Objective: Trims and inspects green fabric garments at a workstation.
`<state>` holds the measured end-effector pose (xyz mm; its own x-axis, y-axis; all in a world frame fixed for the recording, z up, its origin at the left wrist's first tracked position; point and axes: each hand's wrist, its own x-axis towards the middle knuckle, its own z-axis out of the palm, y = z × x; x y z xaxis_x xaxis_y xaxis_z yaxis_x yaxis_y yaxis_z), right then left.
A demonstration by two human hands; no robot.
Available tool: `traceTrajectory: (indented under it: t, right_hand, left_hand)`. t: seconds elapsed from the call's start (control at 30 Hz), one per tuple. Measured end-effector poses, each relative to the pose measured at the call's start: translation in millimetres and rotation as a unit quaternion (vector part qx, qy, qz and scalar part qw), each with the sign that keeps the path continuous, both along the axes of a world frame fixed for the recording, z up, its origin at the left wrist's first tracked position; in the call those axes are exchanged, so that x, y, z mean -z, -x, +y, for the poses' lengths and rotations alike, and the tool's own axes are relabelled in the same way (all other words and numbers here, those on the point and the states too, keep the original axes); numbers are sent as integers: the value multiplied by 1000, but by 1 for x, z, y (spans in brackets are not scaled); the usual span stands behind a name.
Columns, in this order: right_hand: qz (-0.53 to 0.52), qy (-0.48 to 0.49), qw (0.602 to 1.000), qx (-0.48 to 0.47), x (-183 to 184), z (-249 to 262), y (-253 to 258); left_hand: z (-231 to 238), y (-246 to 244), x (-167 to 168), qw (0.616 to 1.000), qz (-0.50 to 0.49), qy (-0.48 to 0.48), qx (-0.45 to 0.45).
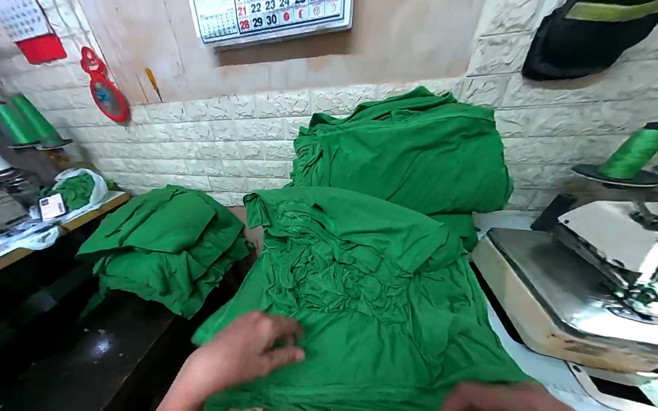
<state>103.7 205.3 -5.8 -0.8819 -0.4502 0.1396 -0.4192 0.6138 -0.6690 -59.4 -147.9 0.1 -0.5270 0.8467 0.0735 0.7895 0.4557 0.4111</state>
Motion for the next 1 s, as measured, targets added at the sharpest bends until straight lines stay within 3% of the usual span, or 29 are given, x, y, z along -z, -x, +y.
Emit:
traceTrajectory:
  t: [0.07, 0.13, 0.2, 0.33, 0.43, 0.57, 0.73, 0.87, 1.0]
  right_hand:
    - [59, 27, 993, 101, 6, 4, 13]
    - [149, 40, 965, 211, 22, 12, 40]
    - [213, 38, 930, 296, 29, 23, 73]
    - [212, 60, 894, 390, 16, 42, 130]
    - [201, 77, 888, 407, 27, 51, 167]
    - [295, 91, 872, 380, 59, 60, 187]
    - [330, 92, 876, 340, 76, 87, 196]
    - [303, -26, 874, 379, 69, 80, 189]
    - [414, -91, 830, 361, 69, 69, 187]
  left_hand:
    - [8, 21, -5, 995, 41, -7, -92]
    - [14, 54, -8, 982, 20, -37, -183]
    - [18, 95, -1, 959, -22, -132, -250]
    - [28, 170, 7, 845, -128, -380, -354]
    - [27, 217, 20, 801, -153, -381, -436]
    - [27, 247, 39, 829, -219, -349, -377]
    - [48, 260, 38, 817, -238, -418, -318]
    - [58, 261, 30, 840, -206, -390, -316]
    - [41, 212, 10, 852, -258, -381, -250]
